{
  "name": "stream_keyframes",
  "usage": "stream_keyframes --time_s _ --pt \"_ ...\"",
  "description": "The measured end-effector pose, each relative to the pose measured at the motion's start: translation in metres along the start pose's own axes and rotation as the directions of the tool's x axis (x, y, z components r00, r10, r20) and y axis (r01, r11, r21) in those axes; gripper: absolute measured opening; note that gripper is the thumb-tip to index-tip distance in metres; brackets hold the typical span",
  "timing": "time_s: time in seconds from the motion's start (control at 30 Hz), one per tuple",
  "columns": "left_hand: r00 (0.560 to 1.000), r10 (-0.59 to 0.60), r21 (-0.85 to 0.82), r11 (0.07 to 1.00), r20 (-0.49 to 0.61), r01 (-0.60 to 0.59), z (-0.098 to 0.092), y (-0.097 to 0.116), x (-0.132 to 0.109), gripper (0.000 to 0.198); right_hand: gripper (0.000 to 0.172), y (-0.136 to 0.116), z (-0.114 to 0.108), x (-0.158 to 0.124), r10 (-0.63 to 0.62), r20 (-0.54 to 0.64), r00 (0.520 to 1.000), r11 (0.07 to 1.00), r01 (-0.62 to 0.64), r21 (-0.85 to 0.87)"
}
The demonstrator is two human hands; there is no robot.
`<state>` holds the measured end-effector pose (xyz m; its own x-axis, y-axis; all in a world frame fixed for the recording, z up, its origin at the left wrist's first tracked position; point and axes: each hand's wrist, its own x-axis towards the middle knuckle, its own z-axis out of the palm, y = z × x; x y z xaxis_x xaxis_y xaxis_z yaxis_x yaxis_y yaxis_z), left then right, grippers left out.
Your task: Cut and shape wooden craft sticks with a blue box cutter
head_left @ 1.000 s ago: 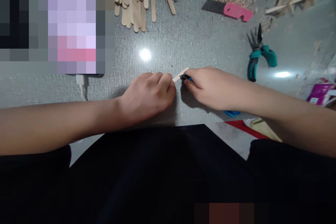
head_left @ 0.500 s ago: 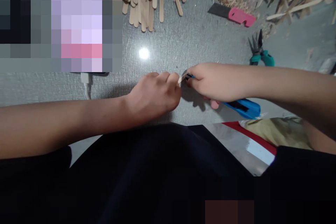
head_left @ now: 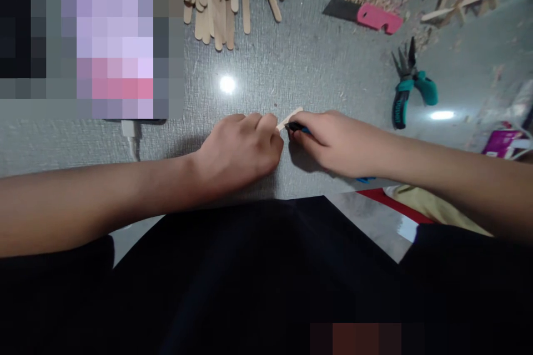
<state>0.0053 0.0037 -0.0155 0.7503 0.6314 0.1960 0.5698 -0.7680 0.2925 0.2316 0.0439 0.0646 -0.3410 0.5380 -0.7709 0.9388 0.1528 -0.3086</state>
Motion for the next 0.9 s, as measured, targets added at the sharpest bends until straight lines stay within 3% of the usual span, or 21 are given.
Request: stream_keyframes --time_s 0.33,0.47,0.67,0.9 --pt "0.999 0.025 0.049 0.998 0.036 -0.027 -0.005 -0.001 0.000 0.031 0.035 -0.007 0.004 0.002 0.023 -0.007 1.000 0.997 -0.024 -0.070" --pt "0.999 0.050 0.095 0.994 0.009 -0.050 -0.003 -0.001 0.000 0.032 0.034 -0.013 0.002 0.003 0.044 0.017 0.999 0.995 -0.042 -0.094" --pt "1.000 0.015 0.014 1.000 -0.014 -0.015 0.001 -0.001 0.000 0.034 0.026 -0.020 0.000 0.001 0.071 0.011 0.997 0.992 -0.070 -0.104" --pt "1.000 0.025 0.081 0.996 -0.018 -0.023 0.003 0.001 0.003 0.036 0.024 -0.026 -0.001 0.005 0.143 0.058 0.988 0.988 -0.139 -0.070"
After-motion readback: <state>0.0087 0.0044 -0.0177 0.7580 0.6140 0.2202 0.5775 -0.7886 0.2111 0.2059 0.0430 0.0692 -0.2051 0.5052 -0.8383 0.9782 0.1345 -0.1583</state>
